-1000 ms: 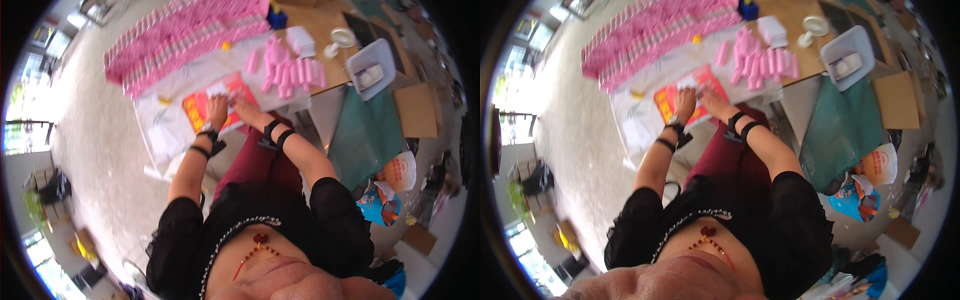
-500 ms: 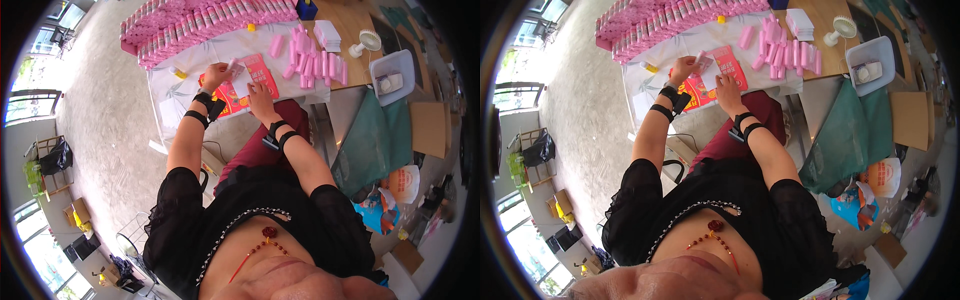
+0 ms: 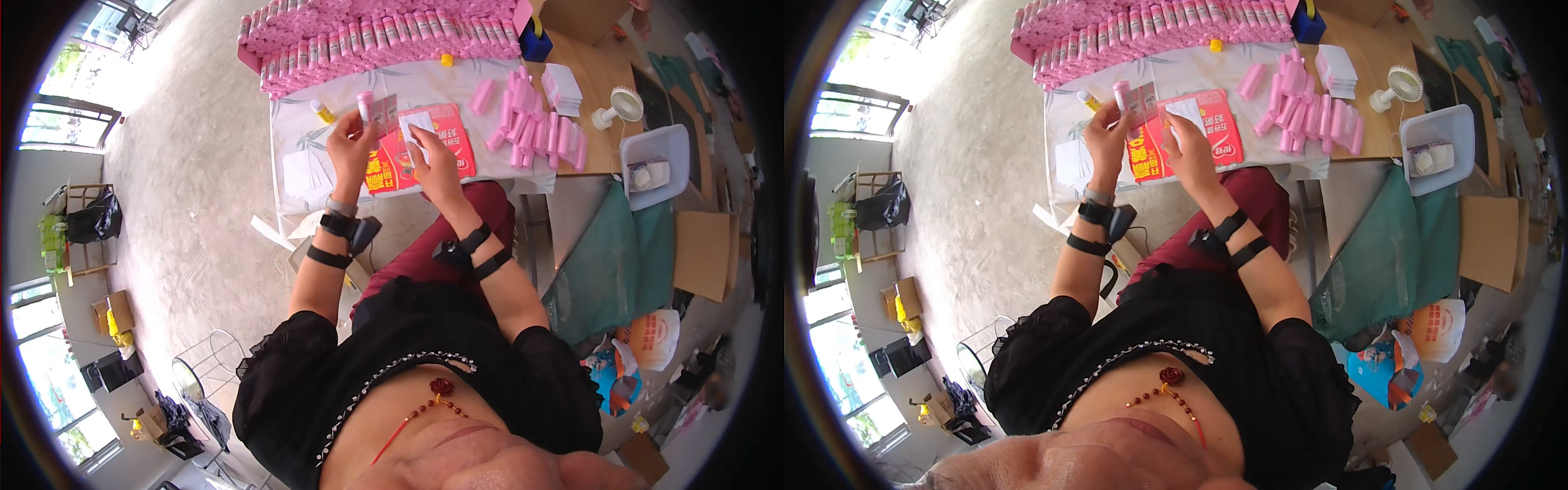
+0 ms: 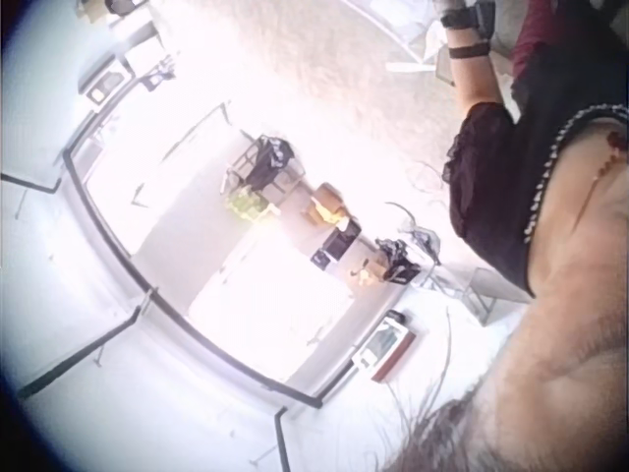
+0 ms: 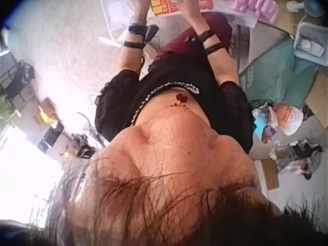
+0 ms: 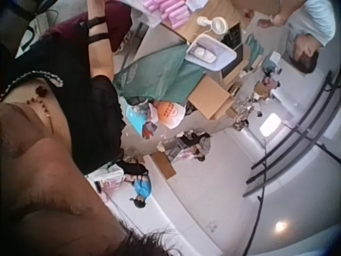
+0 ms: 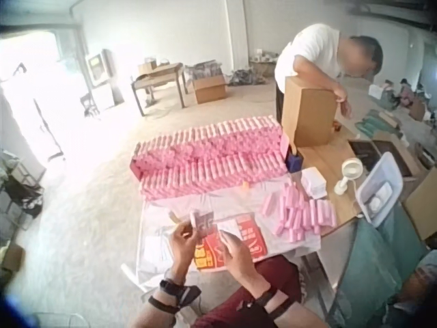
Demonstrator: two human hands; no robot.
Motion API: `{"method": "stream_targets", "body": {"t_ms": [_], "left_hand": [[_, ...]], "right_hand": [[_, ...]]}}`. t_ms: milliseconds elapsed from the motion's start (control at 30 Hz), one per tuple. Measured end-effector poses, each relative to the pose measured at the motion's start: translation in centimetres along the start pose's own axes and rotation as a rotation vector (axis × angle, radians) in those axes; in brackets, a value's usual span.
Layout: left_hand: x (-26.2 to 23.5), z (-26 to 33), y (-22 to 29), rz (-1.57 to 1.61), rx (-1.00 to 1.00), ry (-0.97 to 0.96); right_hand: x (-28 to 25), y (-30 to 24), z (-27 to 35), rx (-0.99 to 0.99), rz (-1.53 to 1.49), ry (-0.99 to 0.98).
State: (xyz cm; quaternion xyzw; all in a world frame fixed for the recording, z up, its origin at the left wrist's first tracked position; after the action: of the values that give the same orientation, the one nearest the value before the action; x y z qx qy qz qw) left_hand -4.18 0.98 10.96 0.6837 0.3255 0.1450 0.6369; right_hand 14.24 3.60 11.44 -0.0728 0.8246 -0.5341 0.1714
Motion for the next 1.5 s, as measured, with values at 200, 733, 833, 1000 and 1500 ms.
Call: {"method": "stream_targets", "body": {"t_ms": [200,733,833,1000,1500], "left_hand": [[2.9,5.9,11.7,-0.557,0.763,0.184],[7.4,10.5,17.8,-0.637,1.083,0.064],[7.5,10.6,18.5,-0.633,1.123,0.053],[7.7,10.5,19.8,-0.611,1.177,0.030],[8.6,10.9,19.7,-0.577,1.177,0.007]], "right_hand": [[-0.1,-5.9,0.0,0.205,-0.727,0.235],[-7.8,-6.1,2.6,0.163,-1.190,0.369],[-8.4,-6.9,2.6,0.125,-1.172,0.374],[-9.2,-7.7,2.7,0.032,-1.214,0.350],[-10.1,-8.4,3.0,0.040,-1.202,0.391]]}}
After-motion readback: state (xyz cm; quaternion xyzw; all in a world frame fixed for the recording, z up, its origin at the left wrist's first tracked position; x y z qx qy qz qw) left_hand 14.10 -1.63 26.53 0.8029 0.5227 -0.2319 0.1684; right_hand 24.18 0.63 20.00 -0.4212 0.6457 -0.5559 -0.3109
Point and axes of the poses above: each hand's wrist, its own z-axis away from the middle knuckle, its own x-axis out of the palm, y = z × x, the point moved 3 cm from there along -z, towards the middle knuckle, and after that the axes turned 10 degrees about -z, right-handed, at the moved point
